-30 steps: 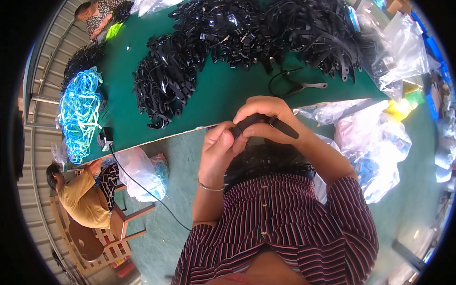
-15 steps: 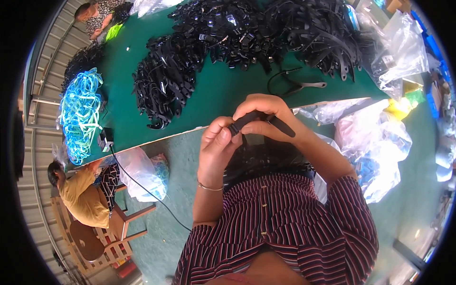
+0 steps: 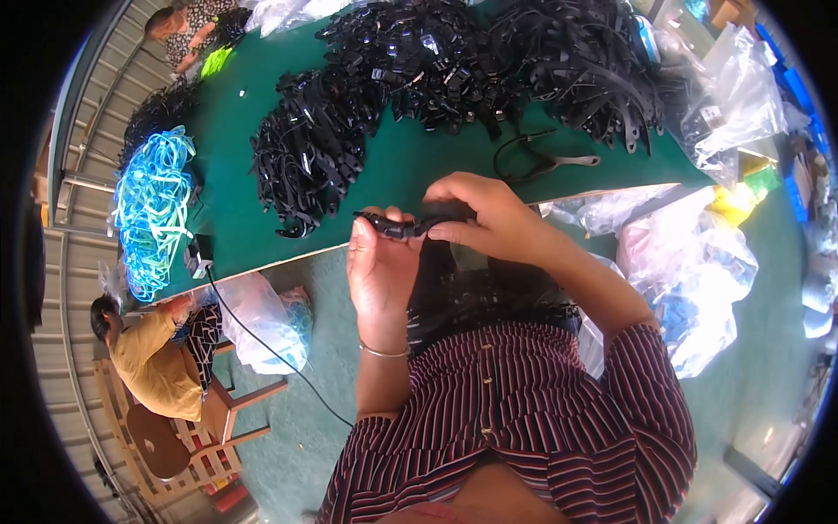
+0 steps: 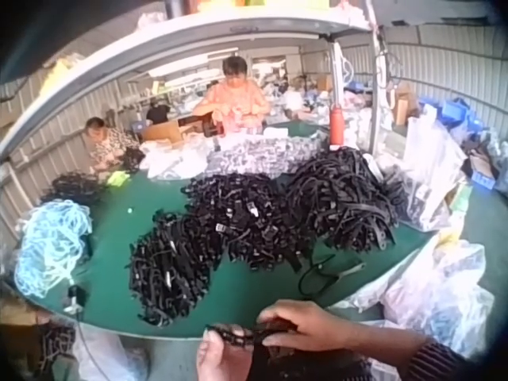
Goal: The person assembles small black plastic components by hand at a workstation.
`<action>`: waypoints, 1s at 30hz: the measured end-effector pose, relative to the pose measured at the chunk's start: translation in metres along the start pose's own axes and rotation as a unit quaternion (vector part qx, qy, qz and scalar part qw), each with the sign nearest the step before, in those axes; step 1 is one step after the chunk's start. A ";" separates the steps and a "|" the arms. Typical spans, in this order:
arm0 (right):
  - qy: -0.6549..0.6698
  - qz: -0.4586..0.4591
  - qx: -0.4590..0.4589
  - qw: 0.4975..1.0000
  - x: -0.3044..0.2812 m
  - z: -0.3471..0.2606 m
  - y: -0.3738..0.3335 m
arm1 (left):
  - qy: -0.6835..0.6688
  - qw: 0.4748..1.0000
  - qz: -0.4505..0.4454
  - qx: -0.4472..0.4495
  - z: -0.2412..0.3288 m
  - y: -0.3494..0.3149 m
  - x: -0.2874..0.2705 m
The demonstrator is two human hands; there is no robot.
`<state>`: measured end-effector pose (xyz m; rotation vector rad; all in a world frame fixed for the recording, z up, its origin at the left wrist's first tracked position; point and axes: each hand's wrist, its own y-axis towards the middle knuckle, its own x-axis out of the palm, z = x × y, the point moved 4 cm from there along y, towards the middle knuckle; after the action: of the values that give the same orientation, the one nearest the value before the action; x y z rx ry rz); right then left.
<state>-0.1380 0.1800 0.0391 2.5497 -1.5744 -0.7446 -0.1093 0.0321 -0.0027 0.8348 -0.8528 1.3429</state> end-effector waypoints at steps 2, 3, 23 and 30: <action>-0.023 -0.015 0.012 1.000 0.000 0.001 0.002 | 0.026 0.999 -0.044 0.013 0.005 0.003 0.006; -0.035 -0.025 -0.028 0.999 0.002 -0.002 0.003 | 0.039 0.998 -0.052 0.021 0.007 0.004 0.011; -0.150 0.085 -0.143 0.975 0.007 -0.017 -0.005 | 0.203 0.977 -0.069 0.005 -0.008 -0.016 0.016; -0.250 0.122 -0.246 0.929 0.010 -0.018 -0.014 | 0.112 0.990 -0.082 -0.010 -0.016 -0.015 0.016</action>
<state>-0.1152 0.1746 0.0467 1.8518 -1.5160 -1.6031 -0.0928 0.0529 0.0040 0.7086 -0.6077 1.2535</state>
